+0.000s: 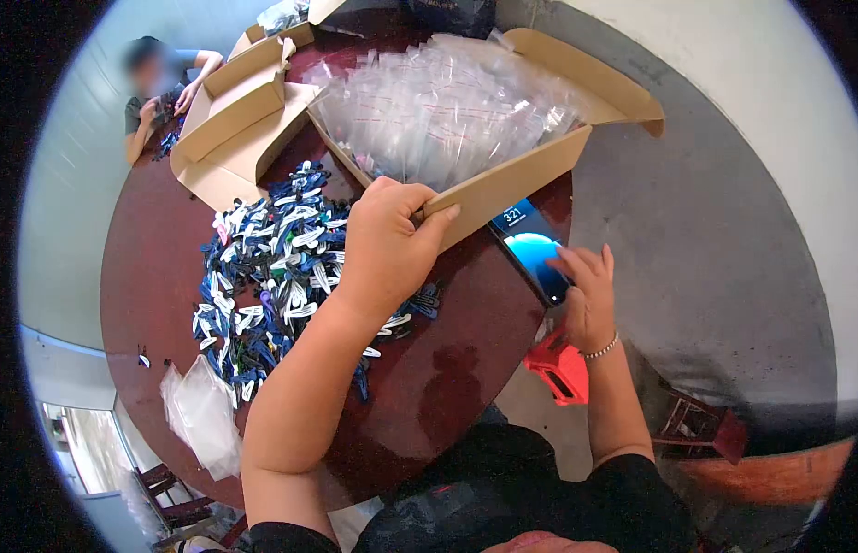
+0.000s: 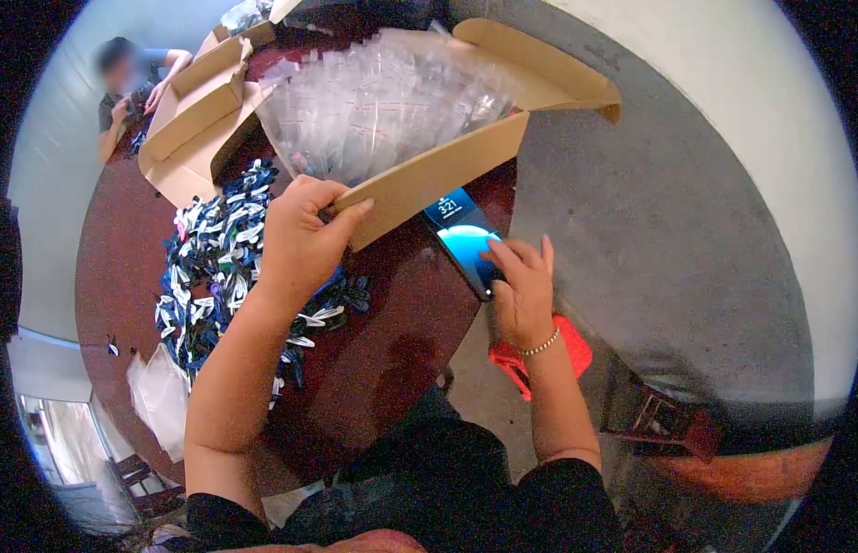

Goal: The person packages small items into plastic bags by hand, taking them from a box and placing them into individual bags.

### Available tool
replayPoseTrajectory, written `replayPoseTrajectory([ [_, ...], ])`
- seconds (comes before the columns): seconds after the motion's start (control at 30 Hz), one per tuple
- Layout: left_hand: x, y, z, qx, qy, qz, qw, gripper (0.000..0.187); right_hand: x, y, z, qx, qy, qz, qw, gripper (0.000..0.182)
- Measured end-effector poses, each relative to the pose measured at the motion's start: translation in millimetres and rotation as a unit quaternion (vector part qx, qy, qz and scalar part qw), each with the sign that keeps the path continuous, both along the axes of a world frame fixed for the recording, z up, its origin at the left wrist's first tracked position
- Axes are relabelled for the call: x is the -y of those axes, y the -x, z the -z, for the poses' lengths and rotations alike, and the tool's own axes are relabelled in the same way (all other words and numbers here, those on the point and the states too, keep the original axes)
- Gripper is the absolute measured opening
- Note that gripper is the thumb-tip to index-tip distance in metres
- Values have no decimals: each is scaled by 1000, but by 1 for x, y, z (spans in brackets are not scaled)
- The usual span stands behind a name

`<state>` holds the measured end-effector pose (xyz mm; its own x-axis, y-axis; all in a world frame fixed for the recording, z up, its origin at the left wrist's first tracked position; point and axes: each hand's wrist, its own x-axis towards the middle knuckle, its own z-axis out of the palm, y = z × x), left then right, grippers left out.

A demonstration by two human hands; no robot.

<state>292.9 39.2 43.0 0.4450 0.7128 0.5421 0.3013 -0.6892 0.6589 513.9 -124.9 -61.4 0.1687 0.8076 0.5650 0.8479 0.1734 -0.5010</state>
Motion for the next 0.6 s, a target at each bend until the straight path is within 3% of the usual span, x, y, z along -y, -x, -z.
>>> replayPoseTrajectory([
  [0.1, 0, 1, -1, -10, 2, 1, 1000, 12, -19, 4, -12, 40, 26, 14, 999, 53],
  [0.17, -2, 3, 1, -41, -6, -3, 999, 17, -27, 4, -13, -49, -22, 45, 998, 57],
  [0.33, -1, 3, 1, -42, -8, -1, 999, 17, -17, -6, 0, -84, -27, 52, 995, 49],
  [0.43, 0, 2, 1, -48, -3, -3, 999, 17, -11, -1, 9, -179, -68, 77, 979, 43],
  [0.5, 0, 1, 1, -46, 0, -3, 999, 18, -5, 9, 7, -275, -74, 90, 954, 44],
  [0.6, 0, -1, 0, -16, -3, -3, 1000, 13, 3, 7, 24, -273, -58, 94, 956, 53],
])
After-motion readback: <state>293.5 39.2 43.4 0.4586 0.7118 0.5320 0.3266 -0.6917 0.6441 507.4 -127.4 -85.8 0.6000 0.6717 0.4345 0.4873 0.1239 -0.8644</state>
